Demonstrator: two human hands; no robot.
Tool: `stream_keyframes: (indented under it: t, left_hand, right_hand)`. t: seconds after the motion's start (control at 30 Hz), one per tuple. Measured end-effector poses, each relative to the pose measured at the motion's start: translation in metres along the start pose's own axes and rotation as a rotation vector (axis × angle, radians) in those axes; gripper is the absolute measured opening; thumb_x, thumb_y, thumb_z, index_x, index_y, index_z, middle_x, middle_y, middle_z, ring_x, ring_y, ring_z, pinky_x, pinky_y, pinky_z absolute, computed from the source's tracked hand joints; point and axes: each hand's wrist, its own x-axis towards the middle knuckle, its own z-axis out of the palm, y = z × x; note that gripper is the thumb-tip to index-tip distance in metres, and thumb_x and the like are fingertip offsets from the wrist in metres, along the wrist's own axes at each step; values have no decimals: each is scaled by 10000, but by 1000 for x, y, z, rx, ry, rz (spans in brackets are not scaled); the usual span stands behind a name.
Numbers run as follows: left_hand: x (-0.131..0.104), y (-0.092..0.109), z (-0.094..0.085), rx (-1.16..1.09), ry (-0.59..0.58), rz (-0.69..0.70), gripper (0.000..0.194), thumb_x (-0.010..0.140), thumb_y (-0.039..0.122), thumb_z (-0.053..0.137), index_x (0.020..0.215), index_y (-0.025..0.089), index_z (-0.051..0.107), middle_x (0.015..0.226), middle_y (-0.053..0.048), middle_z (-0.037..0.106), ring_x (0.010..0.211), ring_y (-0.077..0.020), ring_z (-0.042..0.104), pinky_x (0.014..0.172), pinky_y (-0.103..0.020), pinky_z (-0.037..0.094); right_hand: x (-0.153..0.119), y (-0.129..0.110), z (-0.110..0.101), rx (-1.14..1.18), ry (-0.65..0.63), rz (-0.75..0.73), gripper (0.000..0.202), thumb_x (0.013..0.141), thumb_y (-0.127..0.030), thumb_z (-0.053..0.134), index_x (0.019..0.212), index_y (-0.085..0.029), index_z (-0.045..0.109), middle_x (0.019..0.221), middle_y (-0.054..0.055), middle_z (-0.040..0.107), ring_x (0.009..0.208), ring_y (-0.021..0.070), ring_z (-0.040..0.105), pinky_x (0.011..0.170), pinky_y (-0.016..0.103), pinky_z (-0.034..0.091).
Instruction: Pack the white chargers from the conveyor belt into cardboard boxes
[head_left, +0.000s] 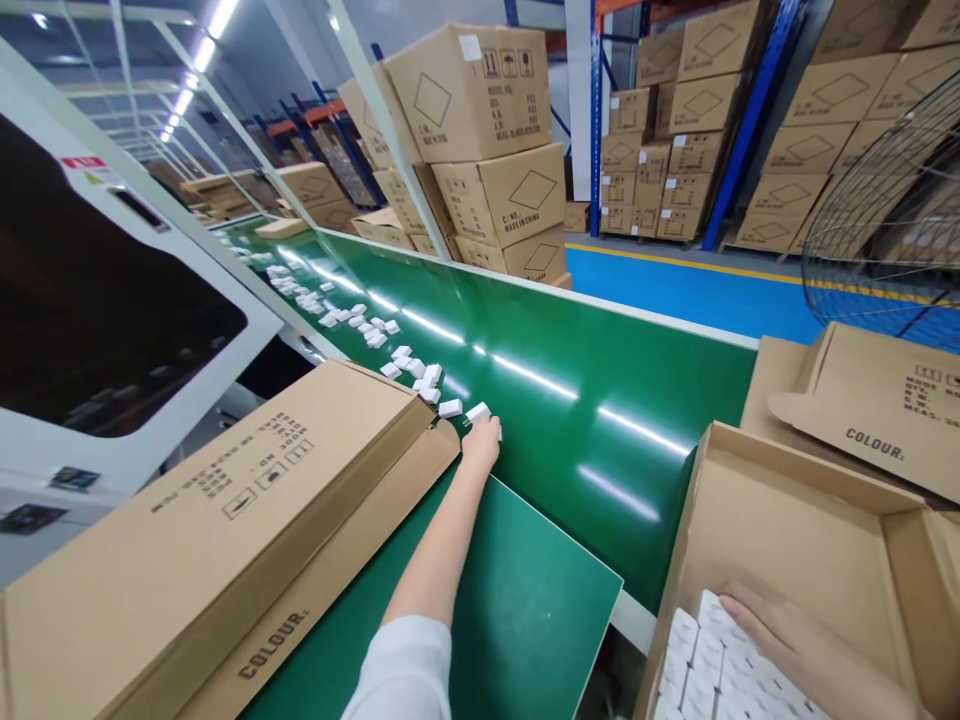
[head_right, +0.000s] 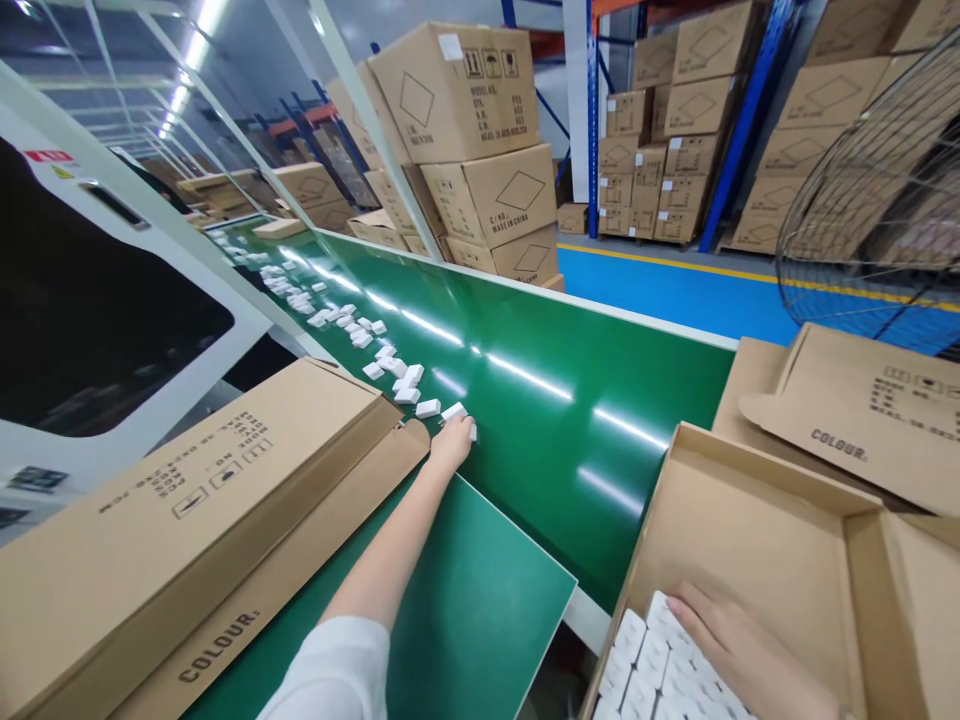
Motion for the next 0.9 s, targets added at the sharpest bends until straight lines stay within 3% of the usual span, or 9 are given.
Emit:
stream_keyframes:
  t: [0.07, 0.17, 0.23, 0.3, 0.37, 0.47, 0.6, 0.77, 0.9]
  left_hand:
    - [-16, 22, -3, -53, -38, 128, 292, 779, 102, 559, 1057, 189, 563, 1092, -89, 580, 1043, -209, 531, 892, -351, 453]
    - [-66, 64, -6, -194, -59, 380, 319, 814, 196, 587, 1127, 244, 547, 1136, -28, 586, 1028, -142, 549, 906, -271, 455]
    - [-107, 91, -9, -447, 26, 665, 325, 804, 218, 613, 1124, 216, 555, 1101, -46, 615, 1020, -154, 562, 884, -284, 475]
    - [-141, 111, -14, -571, 101, 837, 320, 803, 190, 613, 1118, 209, 558, 1082, -51, 634, 1010, -153, 574, 870, -286, 486]
    - [-163, 124, -19, -637, 137, 911, 322, 797, 170, 617, 1112, 201, 560, 1066, -57, 645, 989, -146, 591, 850, -274, 498]
    - [-179, 133, -22, -733, 155, 919, 313, 788, 171, 626, 1094, 188, 565, 1050, -67, 656, 980, -147, 610, 838, -270, 513]
    - [-188, 136, -20, -844, 121, 855, 305, 797, 210, 618, 1096, 191, 560, 1051, -64, 668, 982, -152, 623, 842, -286, 526]
    - [-180, 113, -18, -678, -147, 662, 327, 836, 257, 566, 1158, 199, 557, 1163, -76, 627, 1079, -182, 581, 931, -344, 490]
    - [-160, 74, -14, -534, -125, 366, 245, 884, 244, 455, 1077, 202, 601, 1055, -49, 660, 969, -167, 618, 876, -334, 503]
  right_hand:
    - [1, -1, -3, 37, -53, 7, 396, 924, -536, 315, 831, -286, 609, 884, 63, 638, 868, 255, 602, 783, 376, 487]
    - [5, -7, -7, 110, 98, 14, 397, 911, -555, 354, 997, -261, 607, 1066, 76, 614, 1041, 266, 548, 916, 386, 440]
    - [8, -17, -7, 222, 154, 12, 413, 898, -563, 392, 1078, -248, 589, 1150, 79, 586, 1111, 271, 508, 966, 391, 413]
    - [14, -32, -5, 406, 104, -12, 405, 899, -548, 417, 1127, -249, 567, 1197, 77, 560, 1151, 264, 481, 991, 395, 399]
    - [19, -50, -1, 616, 18, -63, 385, 902, -514, 448, 1187, -268, 530, 1270, 71, 507, 1207, 247, 437, 1016, 390, 378]
    - [25, -74, 7, 923, -153, -125, 446, 879, -467, 526, 1288, -308, 444, 1317, 69, 454, 1229, 231, 421, 997, 388, 394]
    - [25, -87, 11, 1166, -325, -98, 463, 809, -427, 636, 1218, -276, 482, 1051, 58, 574, 1004, 196, 565, 848, 336, 473]
    - [27, -55, -3, 789, -33, 18, 430, 723, -516, 664, 996, -202, 553, 816, 38, 587, 654, 139, 548, 566, 248, 452]
    - [33, -14, -11, 233, 299, 124, 509, 661, -617, 587, 950, -197, 575, 787, 56, 604, 665, 201, 570, 604, 333, 465]
